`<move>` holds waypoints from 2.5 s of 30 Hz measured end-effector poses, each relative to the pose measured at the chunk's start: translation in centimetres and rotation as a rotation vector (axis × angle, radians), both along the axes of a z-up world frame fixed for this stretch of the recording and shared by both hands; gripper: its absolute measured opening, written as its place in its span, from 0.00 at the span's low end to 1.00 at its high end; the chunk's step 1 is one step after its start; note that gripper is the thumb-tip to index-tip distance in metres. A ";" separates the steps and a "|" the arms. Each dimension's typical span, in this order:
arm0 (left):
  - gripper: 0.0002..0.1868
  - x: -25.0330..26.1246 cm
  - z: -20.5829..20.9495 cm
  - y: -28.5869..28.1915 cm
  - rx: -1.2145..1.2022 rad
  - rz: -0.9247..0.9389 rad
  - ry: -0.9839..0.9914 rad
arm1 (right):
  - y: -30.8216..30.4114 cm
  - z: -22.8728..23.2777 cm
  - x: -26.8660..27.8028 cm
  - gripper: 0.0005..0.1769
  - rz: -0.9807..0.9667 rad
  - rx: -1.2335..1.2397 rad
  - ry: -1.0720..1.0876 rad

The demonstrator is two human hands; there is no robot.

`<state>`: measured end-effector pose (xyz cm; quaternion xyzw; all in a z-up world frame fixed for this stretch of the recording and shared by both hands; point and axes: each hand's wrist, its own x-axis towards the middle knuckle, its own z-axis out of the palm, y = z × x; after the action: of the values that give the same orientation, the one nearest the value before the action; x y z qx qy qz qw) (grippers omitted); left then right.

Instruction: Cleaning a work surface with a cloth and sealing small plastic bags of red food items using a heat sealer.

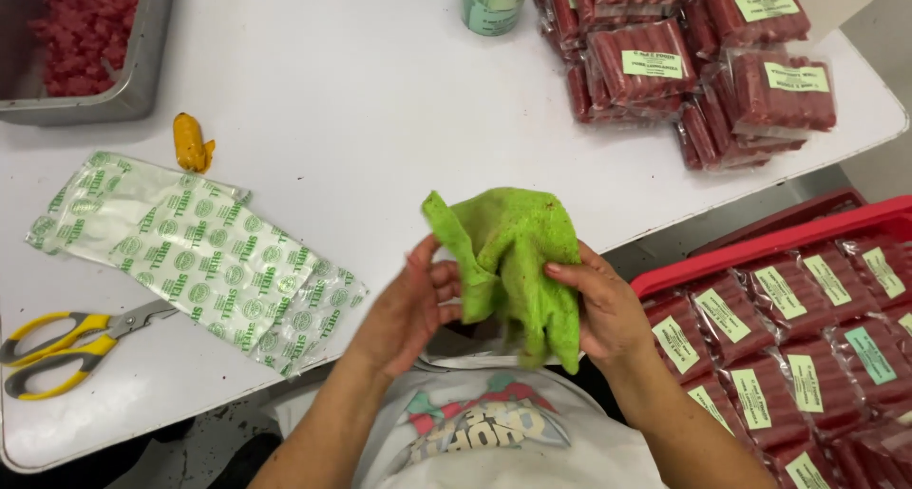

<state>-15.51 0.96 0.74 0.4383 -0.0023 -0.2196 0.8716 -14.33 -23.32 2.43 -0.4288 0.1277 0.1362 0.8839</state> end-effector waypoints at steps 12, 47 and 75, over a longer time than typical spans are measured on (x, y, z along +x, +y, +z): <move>0.28 -1.5 -3.2 -1.1 0.144 0.177 0.157 | -2.2 -0.1 0.2 0.40 0.118 -0.152 -0.075; 0.27 7.1 14.6 10.0 0.380 0.490 -0.202 | -1.9 11.5 12.9 0.14 0.039 -0.357 -0.393; 0.29 7.1 3.3 4.8 1.710 -0.098 -1.180 | 1.5 -2.3 8.6 0.28 0.212 -1.698 -1.167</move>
<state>-8.38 5.73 4.06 0.9472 -0.2896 0.0664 0.1205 -5.75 -21.86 0.13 -0.9192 -0.3050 -0.1506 0.1984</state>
